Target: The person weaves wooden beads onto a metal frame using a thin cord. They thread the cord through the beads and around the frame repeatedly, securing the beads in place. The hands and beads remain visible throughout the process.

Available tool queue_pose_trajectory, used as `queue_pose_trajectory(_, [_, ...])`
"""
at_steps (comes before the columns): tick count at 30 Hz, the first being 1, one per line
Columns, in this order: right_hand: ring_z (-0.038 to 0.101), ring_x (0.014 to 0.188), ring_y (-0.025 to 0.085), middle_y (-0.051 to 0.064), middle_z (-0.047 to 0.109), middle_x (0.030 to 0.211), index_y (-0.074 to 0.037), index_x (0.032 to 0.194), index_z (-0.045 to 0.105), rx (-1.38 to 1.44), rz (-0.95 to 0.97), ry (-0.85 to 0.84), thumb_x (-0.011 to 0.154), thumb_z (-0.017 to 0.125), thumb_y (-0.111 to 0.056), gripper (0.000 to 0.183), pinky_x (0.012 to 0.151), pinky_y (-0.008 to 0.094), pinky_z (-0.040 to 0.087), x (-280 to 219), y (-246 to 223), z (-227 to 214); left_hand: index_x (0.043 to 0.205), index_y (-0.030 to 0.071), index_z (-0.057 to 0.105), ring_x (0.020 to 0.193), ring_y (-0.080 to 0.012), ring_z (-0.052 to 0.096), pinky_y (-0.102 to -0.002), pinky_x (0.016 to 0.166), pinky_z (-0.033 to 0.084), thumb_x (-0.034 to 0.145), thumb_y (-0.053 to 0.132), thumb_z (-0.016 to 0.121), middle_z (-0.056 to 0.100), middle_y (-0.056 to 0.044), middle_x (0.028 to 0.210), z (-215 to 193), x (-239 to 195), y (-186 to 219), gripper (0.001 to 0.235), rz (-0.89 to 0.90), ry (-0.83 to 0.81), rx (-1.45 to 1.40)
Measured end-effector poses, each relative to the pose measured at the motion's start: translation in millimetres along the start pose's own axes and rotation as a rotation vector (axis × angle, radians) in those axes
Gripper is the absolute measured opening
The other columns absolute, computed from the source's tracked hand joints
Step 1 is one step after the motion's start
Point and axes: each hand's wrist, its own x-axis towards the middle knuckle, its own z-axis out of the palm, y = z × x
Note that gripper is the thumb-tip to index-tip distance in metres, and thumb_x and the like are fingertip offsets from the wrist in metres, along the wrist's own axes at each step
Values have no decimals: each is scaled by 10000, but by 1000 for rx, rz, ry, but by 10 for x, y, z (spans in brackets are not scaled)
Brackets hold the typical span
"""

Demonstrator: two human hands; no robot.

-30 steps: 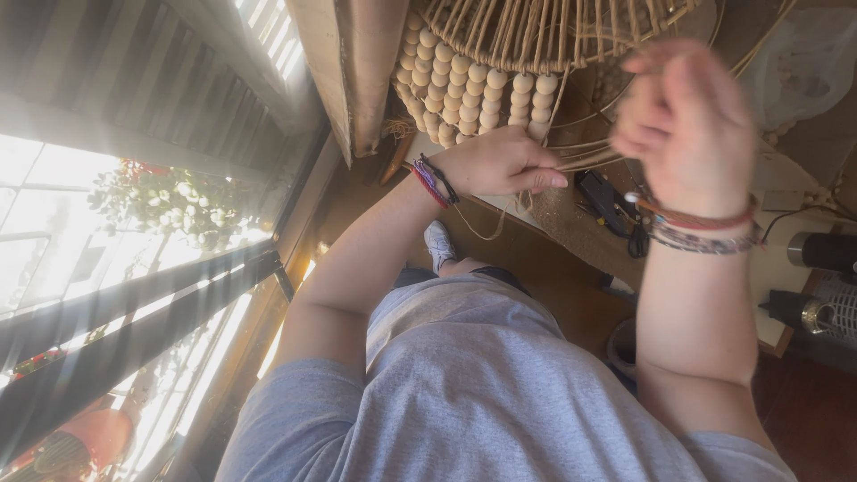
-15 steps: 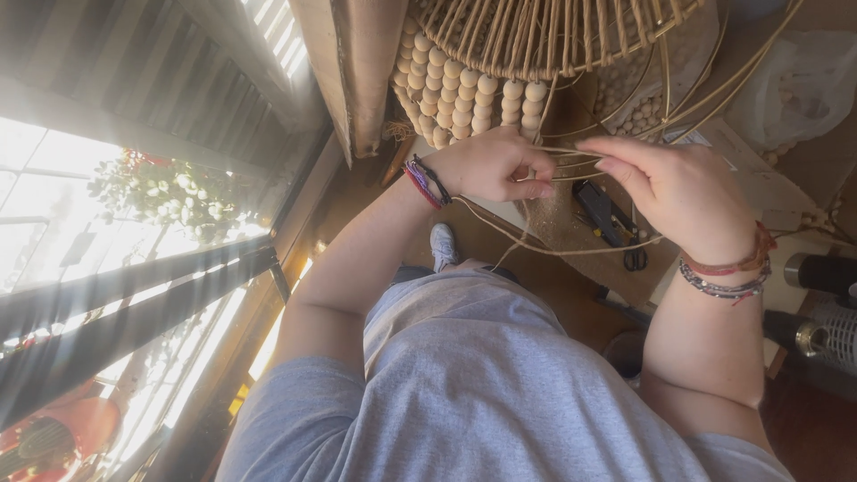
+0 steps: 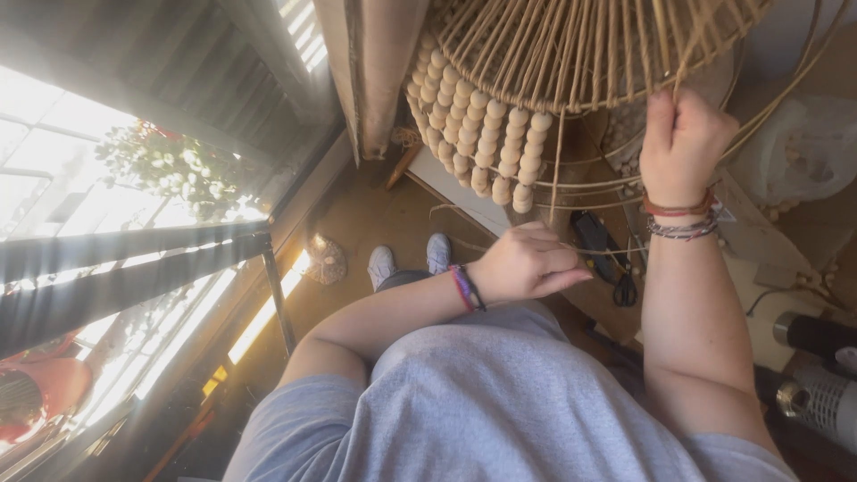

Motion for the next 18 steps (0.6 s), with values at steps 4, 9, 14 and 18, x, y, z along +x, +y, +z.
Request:
queue_pose_trajectory(4, [349, 578, 185, 61, 361, 604, -32, 713, 401, 117, 84, 20, 1162, 608, 36, 499, 576, 375, 249, -31, 24, -202, 936, 111, 603, 728, -159, 686, -285, 744, 591, 1034, 192, 599, 684, -36, 792, 516, -392, -202, 127, -470, 409, -666])
queue_pose_trajectory(9, [476, 577, 181, 61, 470, 595, -29, 707, 504, 246, 206, 17, 1255, 575, -160, 568, 590, 337, 355, -118, -52, -355, 909, 147, 490, 666, -196, 734, -227, 656, 566, 949, 75, 708, 657, -6, 674, 593, -618, -254, 233, -987, 657, -1123])
queue_pose_trajectory(14, [502, 583, 191, 92, 503, 621, 5, 706, 543, 309, 244, 10, 1159, 576, 66, 459, 573, 329, 382, -53, -270, -455, 758, 144, 458, 354, -73, 368, -193, 319, 335, 876, 109, 776, 440, 37, 558, 630, -621, -247, 340, -1179, 685, -1181])
queue_pose_trajectory(18, [479, 578, 191, 95, 480, 617, 12, 697, 525, 372, 303, 17, 1132, 582, 83, 445, 574, 323, 365, -35, -404, -513, 778, 117, 594, 376, -46, 377, -167, 336, 322, 869, 165, 802, 548, 23, 659, 394, -769, -162, 232, -1202, 538, -1034])
